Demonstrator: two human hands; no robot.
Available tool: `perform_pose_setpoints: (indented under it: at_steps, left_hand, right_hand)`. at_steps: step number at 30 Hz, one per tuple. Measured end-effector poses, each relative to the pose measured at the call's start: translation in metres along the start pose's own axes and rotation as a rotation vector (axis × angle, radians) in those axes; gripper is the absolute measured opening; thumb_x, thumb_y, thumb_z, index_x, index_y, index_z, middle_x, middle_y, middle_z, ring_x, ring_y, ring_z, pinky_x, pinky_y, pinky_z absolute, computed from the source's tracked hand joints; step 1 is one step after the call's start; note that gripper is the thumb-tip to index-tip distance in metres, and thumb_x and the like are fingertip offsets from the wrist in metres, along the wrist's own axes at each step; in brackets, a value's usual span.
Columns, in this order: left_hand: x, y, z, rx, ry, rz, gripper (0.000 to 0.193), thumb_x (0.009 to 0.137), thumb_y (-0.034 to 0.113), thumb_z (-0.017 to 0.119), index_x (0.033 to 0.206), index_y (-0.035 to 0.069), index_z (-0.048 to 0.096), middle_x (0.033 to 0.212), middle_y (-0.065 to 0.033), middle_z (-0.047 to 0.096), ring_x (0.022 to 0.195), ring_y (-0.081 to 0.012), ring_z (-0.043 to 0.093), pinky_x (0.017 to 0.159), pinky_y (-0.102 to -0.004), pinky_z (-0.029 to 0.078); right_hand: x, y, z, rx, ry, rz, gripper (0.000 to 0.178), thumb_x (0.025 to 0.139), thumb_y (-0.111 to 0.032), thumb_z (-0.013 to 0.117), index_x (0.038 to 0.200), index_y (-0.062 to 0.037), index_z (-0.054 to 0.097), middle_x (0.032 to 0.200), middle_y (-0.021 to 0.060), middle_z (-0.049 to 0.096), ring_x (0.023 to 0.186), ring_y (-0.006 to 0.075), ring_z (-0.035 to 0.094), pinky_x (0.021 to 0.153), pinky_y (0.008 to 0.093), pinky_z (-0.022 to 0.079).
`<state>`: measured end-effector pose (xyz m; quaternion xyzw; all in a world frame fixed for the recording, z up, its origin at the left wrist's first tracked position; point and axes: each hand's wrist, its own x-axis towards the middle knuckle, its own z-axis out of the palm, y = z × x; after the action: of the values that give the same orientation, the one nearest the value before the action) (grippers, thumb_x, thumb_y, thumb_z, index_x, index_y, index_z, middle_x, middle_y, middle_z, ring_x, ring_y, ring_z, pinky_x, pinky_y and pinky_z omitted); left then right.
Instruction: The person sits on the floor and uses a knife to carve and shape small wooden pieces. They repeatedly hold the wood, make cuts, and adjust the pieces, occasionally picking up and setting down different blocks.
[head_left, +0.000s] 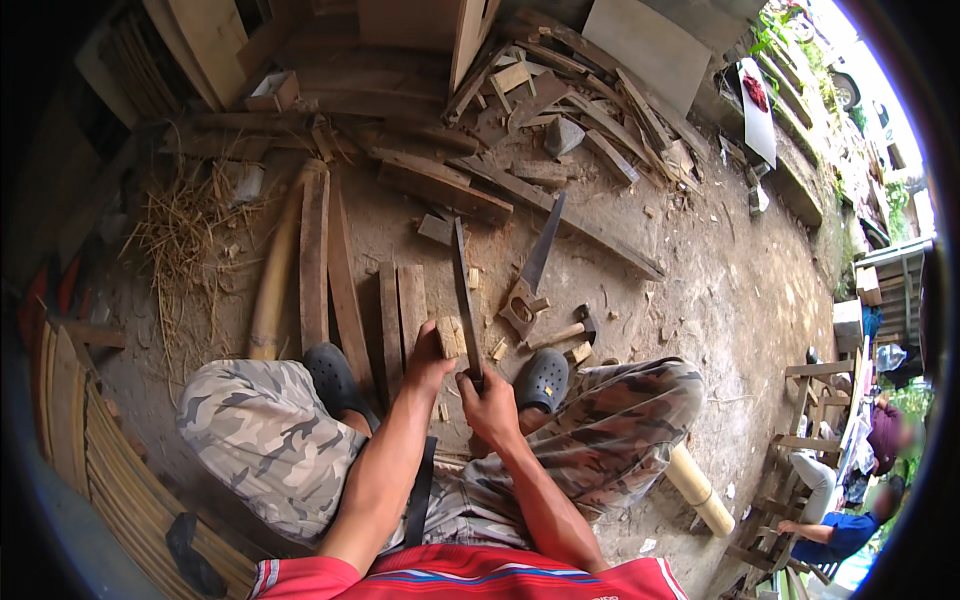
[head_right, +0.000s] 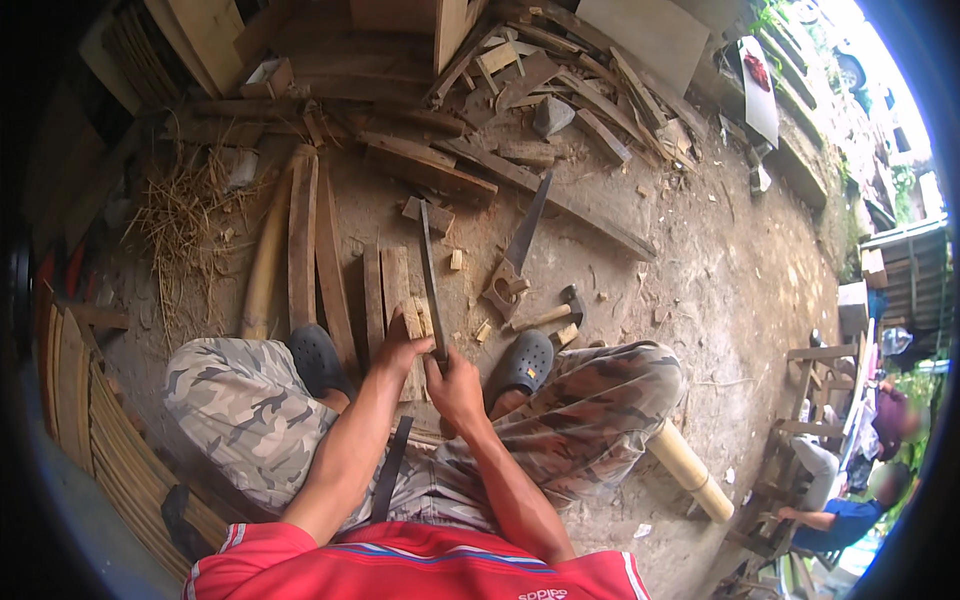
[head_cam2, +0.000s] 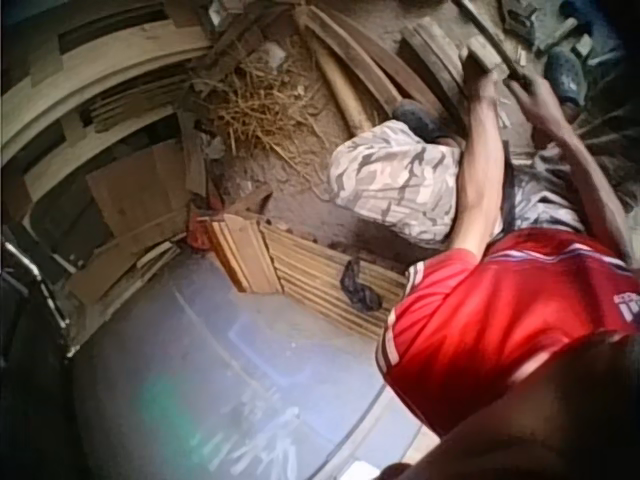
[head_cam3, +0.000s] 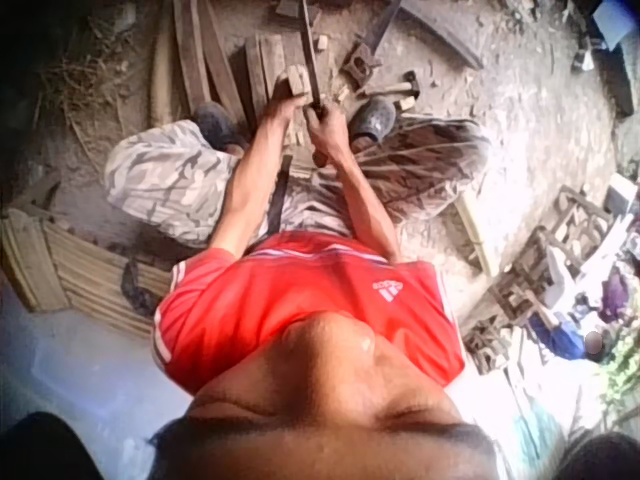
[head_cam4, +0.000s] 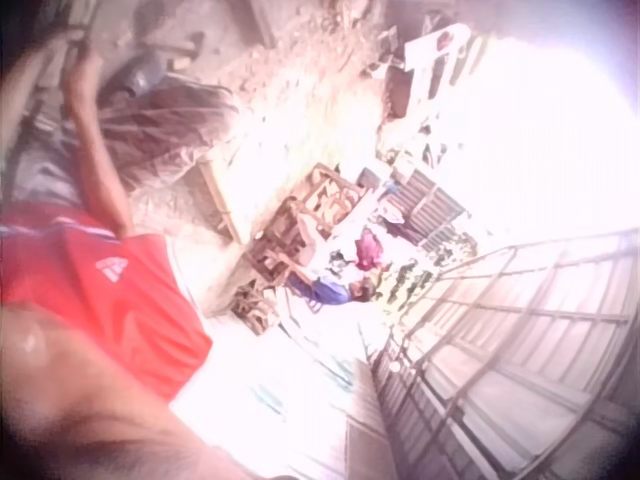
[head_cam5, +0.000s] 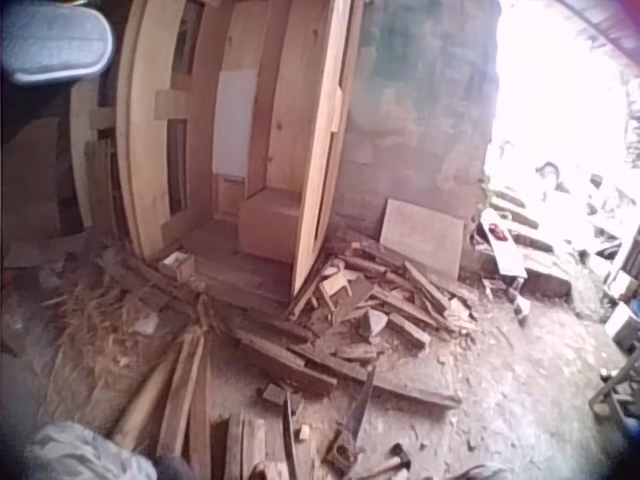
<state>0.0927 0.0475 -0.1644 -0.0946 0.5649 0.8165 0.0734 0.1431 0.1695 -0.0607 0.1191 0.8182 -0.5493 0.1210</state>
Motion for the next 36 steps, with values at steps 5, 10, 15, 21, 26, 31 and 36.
perform_pose_setpoints:
  at_steps: [5, 10, 15, 21, 26, 31, 36]
  left_hand:
    - [0.0, 0.006, -0.005, -0.016, -0.006, -0.122, 0.04, 0.069, 0.005, 0.071, 0.106, 0.007, 0.056, 0.088, 0.0062, 0.056, 0.076, -0.0043, 0.052, 0.057, -0.0211, 0.041]
    - [-0.006, -0.004, -0.015, -0.071, 0.069, -0.118, 0.048, 0.076, 0.013, 0.071, 0.119, 0.011, 0.05, 0.094, 0.0008, 0.057, 0.073, -0.0058, 0.054, 0.054, -0.0211, 0.041]
    - [0.0, 0.006, -0.011, -0.163, -0.023, -0.299, 0.045, 0.086, 0.029, 0.067, 0.124, 0.014, 0.048, 0.09, -0.0007, 0.058, 0.067, -0.0069, 0.054, 0.049, -0.0207, 0.039]
    - [0.005, 0.006, -0.012, -0.271, -0.077, -0.285, 0.047, 0.085, 0.044, 0.067, 0.112, 0.009, 0.053, 0.081, -0.0015, 0.059, 0.063, -0.01, 0.057, 0.048, -0.0226, 0.042]
    - [0.017, 0.008, -0.014, -0.342, -0.311, -0.279, 0.046, 0.087, 0.039, 0.069, 0.108, 0.004, 0.049, 0.08, -0.0081, 0.06, 0.062, -0.0185, 0.063, 0.048, -0.0346, 0.053]
    - [0.017, 0.001, -0.014, -0.327, -0.26, -0.315, 0.036, 0.091, 0.032, 0.066, 0.105, 0.004, 0.047, 0.078, -0.0093, 0.059, 0.059, -0.0213, 0.063, 0.042, -0.036, 0.051]
    - [0.008, 0.022, 0.005, -0.077, -0.237, -0.164, 0.035, 0.094, 0.035, 0.061, 0.105, 0.005, 0.048, 0.077, -0.0098, 0.06, 0.062, -0.0203, 0.063, 0.047, -0.0338, 0.051]
  right_hand:
    - [0.001, -0.012, -0.01, 0.051, 0.145, -0.09, 0.021, 0.094, -0.02, 0.064, 0.089, 0.0, 0.064, 0.053, 0.0009, 0.053, 0.045, 0.008, 0.052, 0.043, 0.0284, 0.04]
    - [0.015, -0.038, -0.016, 0.016, 0.072, -0.069, 0.027, 0.09, -0.021, 0.067, 0.111, -0.0034, 0.067, 0.067, 0.0134, 0.067, 0.06, 0.013, 0.064, 0.057, 0.0307, 0.048]
    - [0.039, -0.041, -0.017, 0.238, -0.121, 0.027, 0.04, 0.09, -0.031, 0.07, 0.123, -0.0072, 0.064, 0.063, 0.004, 0.064, 0.055, 0.0089, 0.056, 0.054, 0.0267, 0.043]
    - [0.046, -0.027, -0.002, 0.509, -0.231, 0.063, 0.034, 0.092, -0.029, 0.069, 0.12, -0.0087, 0.066, 0.065, -0.0027, 0.056, 0.054, 0.004, 0.051, 0.048, 0.0223, 0.038]
    - [0.049, -0.011, 0.003, 0.504, -0.143, 0.012, 0.031, 0.094, -0.024, 0.065, 0.118, -0.0041, 0.066, 0.064, -0.0013, 0.059, 0.053, 0.005, 0.054, 0.047, 0.0245, 0.041]
    - [0.047, -0.004, 0.01, 0.416, -0.038, -0.059, 0.026, 0.097, -0.021, 0.06, 0.112, -0.0014, 0.067, 0.062, 0.0011, 0.061, 0.053, 0.0062, 0.056, 0.046, 0.0257, 0.042]
    - [0.047, -0.005, 0.011, 0.519, 0.079, -0.007, 0.024, 0.099, -0.021, 0.055, 0.101, 0.0003, 0.066, 0.061, 0.002, 0.059, 0.05, 0.0088, 0.056, 0.044, 0.026, 0.044]
